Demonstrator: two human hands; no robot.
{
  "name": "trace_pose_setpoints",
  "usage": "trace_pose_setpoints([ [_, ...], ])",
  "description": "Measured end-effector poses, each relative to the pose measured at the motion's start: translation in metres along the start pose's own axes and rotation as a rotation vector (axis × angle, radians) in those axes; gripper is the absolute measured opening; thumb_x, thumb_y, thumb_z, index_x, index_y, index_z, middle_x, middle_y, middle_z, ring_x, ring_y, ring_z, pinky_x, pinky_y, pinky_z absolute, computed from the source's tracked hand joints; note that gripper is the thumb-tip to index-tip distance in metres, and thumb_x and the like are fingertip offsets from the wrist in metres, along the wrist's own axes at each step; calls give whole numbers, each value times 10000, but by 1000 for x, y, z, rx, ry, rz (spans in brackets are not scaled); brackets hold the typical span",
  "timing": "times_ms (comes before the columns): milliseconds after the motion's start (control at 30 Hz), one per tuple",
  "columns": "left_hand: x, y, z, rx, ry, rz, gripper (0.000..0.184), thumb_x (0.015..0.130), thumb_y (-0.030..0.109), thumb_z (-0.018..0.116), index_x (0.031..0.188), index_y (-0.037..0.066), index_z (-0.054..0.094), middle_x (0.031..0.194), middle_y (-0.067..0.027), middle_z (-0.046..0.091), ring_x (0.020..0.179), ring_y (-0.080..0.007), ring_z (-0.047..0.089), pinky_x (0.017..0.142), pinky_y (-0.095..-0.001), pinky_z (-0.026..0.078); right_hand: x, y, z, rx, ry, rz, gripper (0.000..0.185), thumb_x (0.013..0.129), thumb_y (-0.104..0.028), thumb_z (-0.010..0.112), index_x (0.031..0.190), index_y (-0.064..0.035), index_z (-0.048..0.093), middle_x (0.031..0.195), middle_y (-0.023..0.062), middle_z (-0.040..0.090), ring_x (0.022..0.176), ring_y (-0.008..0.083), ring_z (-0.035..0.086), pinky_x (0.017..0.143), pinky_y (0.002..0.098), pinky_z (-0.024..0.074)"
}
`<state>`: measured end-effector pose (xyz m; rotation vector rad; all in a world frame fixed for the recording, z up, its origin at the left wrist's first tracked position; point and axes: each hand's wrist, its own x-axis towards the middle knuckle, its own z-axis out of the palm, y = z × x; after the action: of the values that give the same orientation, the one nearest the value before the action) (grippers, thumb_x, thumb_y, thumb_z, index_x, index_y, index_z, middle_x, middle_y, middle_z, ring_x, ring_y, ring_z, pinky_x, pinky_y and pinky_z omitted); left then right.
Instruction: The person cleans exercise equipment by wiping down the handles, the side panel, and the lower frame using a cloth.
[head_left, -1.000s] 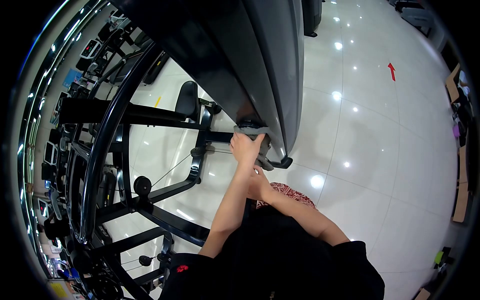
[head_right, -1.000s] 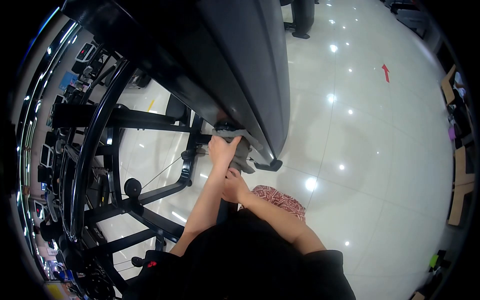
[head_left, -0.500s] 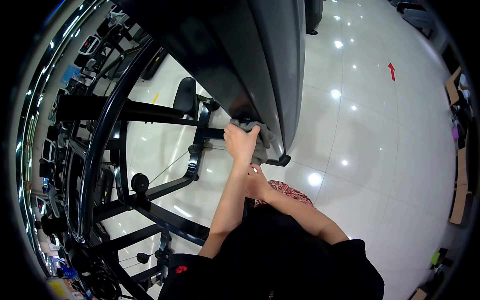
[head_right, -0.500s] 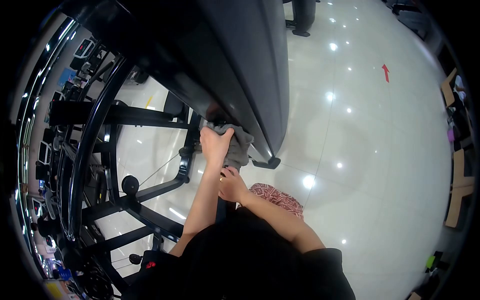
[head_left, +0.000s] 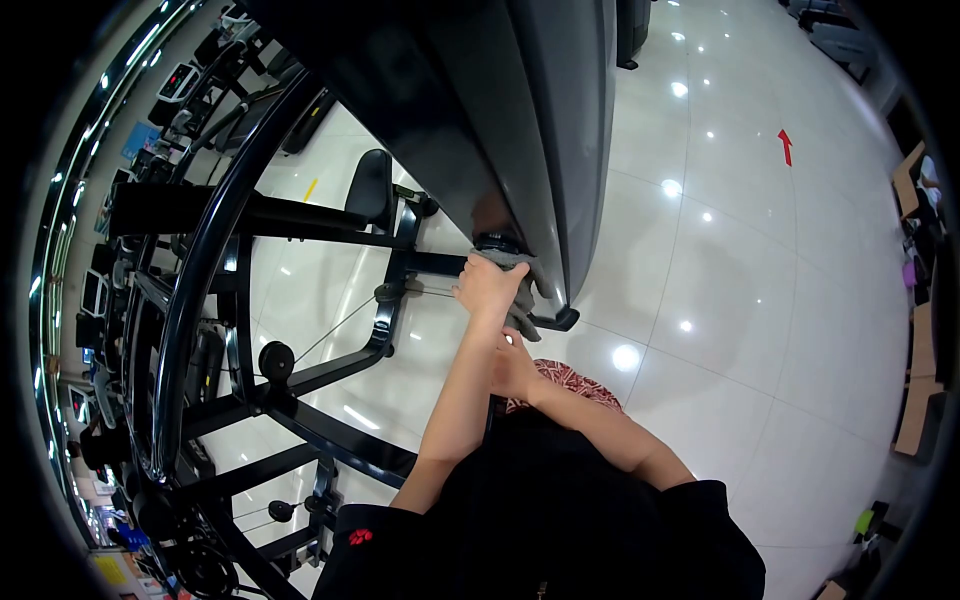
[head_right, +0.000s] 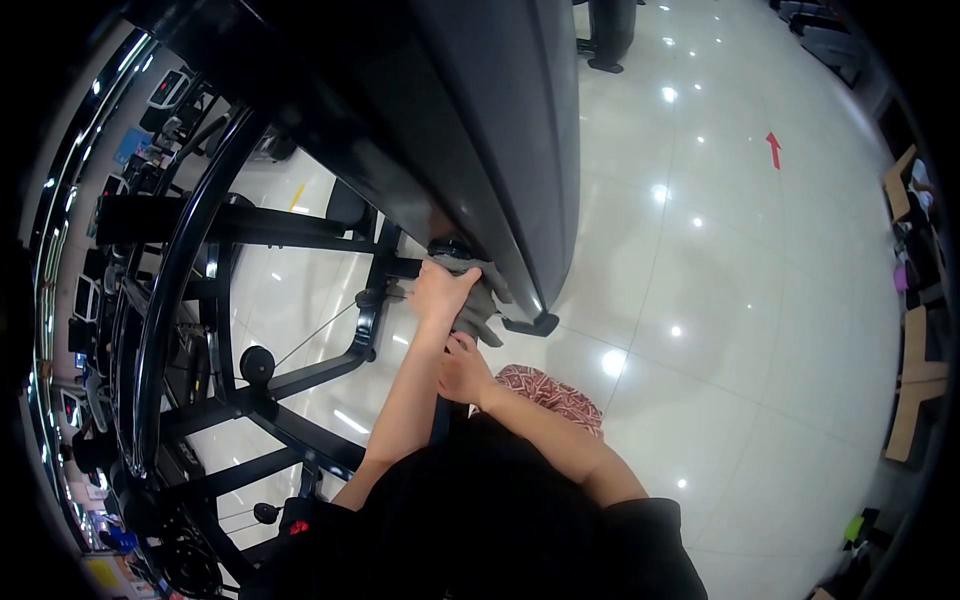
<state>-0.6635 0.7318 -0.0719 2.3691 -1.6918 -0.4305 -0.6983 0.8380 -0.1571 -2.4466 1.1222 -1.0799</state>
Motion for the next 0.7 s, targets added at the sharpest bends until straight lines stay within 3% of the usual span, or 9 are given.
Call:
trace_pose_setpoints([
  [100, 0, 0, 0, -44, -38, -26, 731, 584, 484, 685, 1060, -23, 459, 1063, -148, 556, 1022, -292, 515, 899, -488, 328, 1, -2, -2, 24, 57, -17, 141, 655, -227, 558, 712, -112, 615, 839, 13, 576, 997, 248, 433, 909, 420, 291],
  [300, 0, -2, -11, -29, -71, 0, 729, 603, 487, 674, 1070, -28, 458, 1014, -153, 586, 934, -293, 579, 813, -406, 438, 4, -5, -7, -37, -36, 23, 179, 681, -224, 572, 803, -108, 633, 929, 13, 583, 1057, 246, 421, 905, 423, 305],
  [400, -2, -2, -23, 23, -65, 32, 676, 605, 500, 663, 986, -47, 555, 909, -198, 621, 863, -335, 602, 752, -384, 477, 3, -5, -12, -94, -98, 3, 218, 689, -217, 580, 872, -113, 636, 969, 13, 578, 1082, 237, 415, 906, 425, 308],
  [467, -3, -2, -32, 47, -20, 109, 575, 606, 496, 671, 824, -34, 624, 786, -202, 629, 762, -350, 617, 688, -396, 494, 4, -5, -11, -89, -57, -8, 223, 687, -212, 582, 882, -118, 636, 987, 9, 570, 1084, 229, 413, 908, 426, 308],
  [600, -5, -1, -42, 21, 88, 187, 540, 608, 492, 679, 746, -29, 638, 734, -215, 618, 707, -360, 615, 651, -401, 499, 5, -6, -11, -73, -28, -13, 233, 681, -194, 586, 900, -129, 632, 1040, -8, 544, 1098, 206, 403, 915, 426, 307],
  [700, -5, 0, -39, 82, 225, 225, 466, 628, 458, 697, 699, 5, 611, 670, -168, 623, 641, -326, 623, 581, -371, 505, 4, -7, -12, -84, -63, -5, 234, 682, -192, 586, 903, -132, 632, 1043, -16, 537, 1108, 203, 394, 916, 427, 308],
])
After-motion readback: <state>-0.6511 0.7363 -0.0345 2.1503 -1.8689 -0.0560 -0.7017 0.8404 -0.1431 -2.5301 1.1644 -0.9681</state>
